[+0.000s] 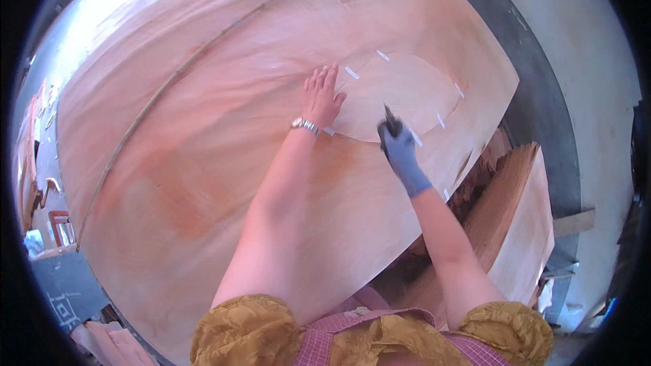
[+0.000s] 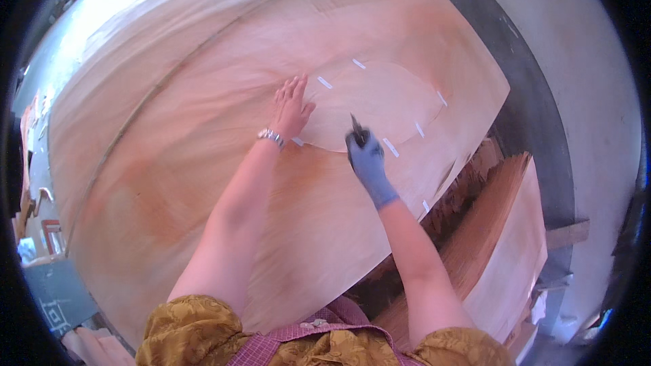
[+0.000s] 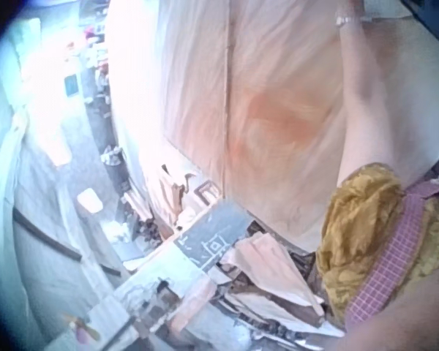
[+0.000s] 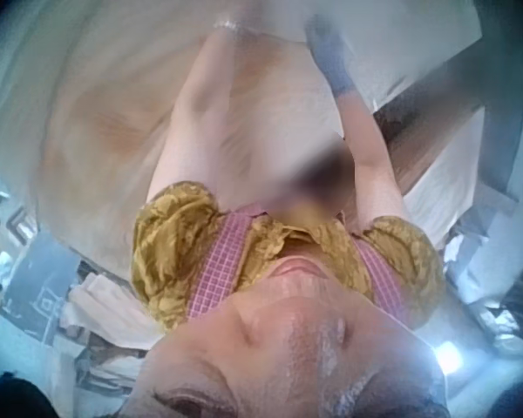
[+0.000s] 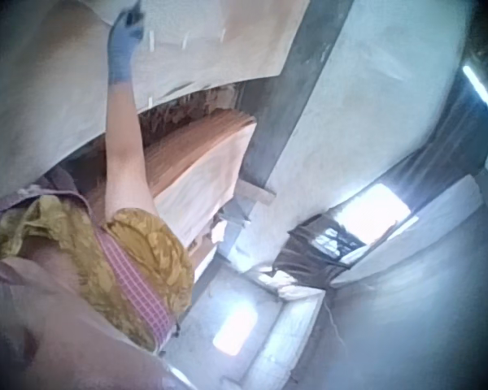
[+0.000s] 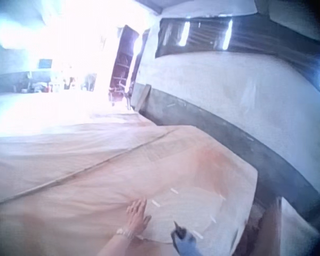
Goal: The person selects a sheet of wood veneer, identifies a hole in a base sheet, and uses a cutter to carve out a patch shape from the new sheet to fit into the hole.
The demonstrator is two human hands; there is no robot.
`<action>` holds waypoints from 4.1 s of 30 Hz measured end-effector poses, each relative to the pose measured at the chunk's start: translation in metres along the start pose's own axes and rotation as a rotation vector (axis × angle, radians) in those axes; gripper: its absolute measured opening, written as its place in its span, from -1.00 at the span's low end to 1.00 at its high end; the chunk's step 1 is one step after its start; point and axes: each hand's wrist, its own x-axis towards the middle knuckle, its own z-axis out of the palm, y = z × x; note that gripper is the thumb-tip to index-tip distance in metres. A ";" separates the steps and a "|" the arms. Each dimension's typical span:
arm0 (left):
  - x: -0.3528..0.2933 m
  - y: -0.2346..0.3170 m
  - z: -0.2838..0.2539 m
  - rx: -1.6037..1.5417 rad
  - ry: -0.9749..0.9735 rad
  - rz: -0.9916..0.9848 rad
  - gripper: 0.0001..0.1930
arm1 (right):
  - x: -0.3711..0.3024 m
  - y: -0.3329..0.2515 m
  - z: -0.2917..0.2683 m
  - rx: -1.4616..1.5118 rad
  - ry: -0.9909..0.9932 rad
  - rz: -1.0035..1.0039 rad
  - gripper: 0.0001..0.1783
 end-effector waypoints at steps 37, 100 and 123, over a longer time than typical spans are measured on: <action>-0.619 -0.494 -0.643 0.247 0.151 -0.850 -0.23 | -0.765 -0.307 0.298 0.668 -0.380 0.680 -0.53; -0.729 -0.037 -0.458 0.044 -0.803 0.958 -0.77 | -0.888 -0.403 0.533 0.303 0.717 0.585 -0.61; -0.681 0.000 -0.491 -0.723 -0.911 0.847 -0.67 | -0.871 -0.444 0.399 1.254 0.811 0.758 -0.78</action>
